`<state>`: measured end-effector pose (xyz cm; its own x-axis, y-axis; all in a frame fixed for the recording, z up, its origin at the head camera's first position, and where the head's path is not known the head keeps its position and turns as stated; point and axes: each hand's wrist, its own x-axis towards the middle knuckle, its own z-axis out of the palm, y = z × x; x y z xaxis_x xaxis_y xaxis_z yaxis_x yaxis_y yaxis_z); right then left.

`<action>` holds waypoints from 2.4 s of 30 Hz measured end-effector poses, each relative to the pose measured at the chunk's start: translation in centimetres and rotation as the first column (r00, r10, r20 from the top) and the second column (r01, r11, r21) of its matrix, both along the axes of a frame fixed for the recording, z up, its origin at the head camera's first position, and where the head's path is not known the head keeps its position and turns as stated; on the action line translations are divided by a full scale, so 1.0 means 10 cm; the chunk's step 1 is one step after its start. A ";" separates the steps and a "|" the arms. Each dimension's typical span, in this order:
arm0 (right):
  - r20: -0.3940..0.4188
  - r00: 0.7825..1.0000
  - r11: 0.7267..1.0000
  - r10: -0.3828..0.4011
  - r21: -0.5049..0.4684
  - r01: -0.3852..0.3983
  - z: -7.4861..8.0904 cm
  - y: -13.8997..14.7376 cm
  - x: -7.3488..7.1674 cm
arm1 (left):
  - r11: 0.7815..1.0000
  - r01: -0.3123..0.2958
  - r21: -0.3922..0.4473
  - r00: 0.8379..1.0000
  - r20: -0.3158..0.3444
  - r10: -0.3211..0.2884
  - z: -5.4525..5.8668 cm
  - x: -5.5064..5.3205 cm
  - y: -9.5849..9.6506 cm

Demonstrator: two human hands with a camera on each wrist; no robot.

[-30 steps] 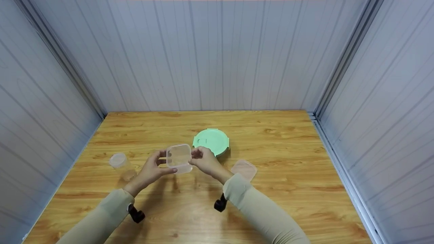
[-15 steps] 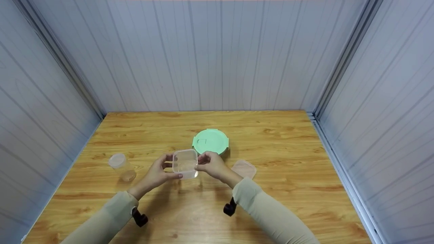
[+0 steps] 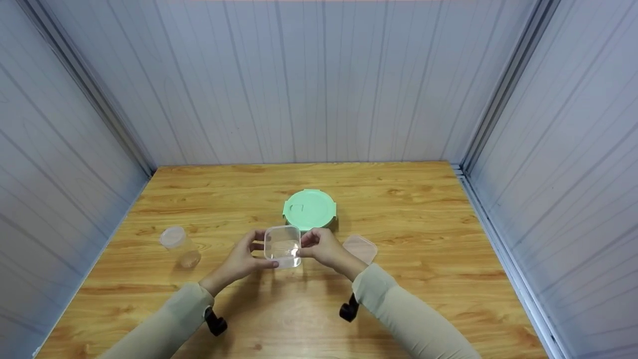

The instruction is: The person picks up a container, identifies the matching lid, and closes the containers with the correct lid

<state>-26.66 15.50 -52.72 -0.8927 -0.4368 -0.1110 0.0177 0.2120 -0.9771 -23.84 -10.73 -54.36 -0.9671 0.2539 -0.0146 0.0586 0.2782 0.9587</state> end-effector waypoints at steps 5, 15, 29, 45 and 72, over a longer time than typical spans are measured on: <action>0.014 1.000 1.000 0.005 -0.007 -0.005 -0.03 0.05 0.04 | 1.000 0.015 -0.001 1.000 0.013 -0.015 -0.04 0.01 0.05; -0.002 1.000 1.000 0.011 0.029 -0.011 -0.10 0.18 0.10 | 0.998 0.060 0.005 0.998 0.026 -0.060 -0.10 0.04 0.14; -0.016 0.999 0.998 0.047 0.049 -0.046 -0.16 0.35 0.20 | 0.991 0.128 0.029 0.991 0.022 -0.129 -0.21 0.09 0.27; -0.036 0.996 0.996 0.079 0.038 -0.077 -0.28 0.45 0.30 | 0.988 0.155 0.015 0.987 0.043 -0.155 -0.31 0.15 0.35; -0.064 0.997 0.992 0.045 0.124 -0.037 -0.34 0.48 0.33 | 0.980 0.190 0.066 0.979 0.063 -0.194 -0.39 0.14 0.37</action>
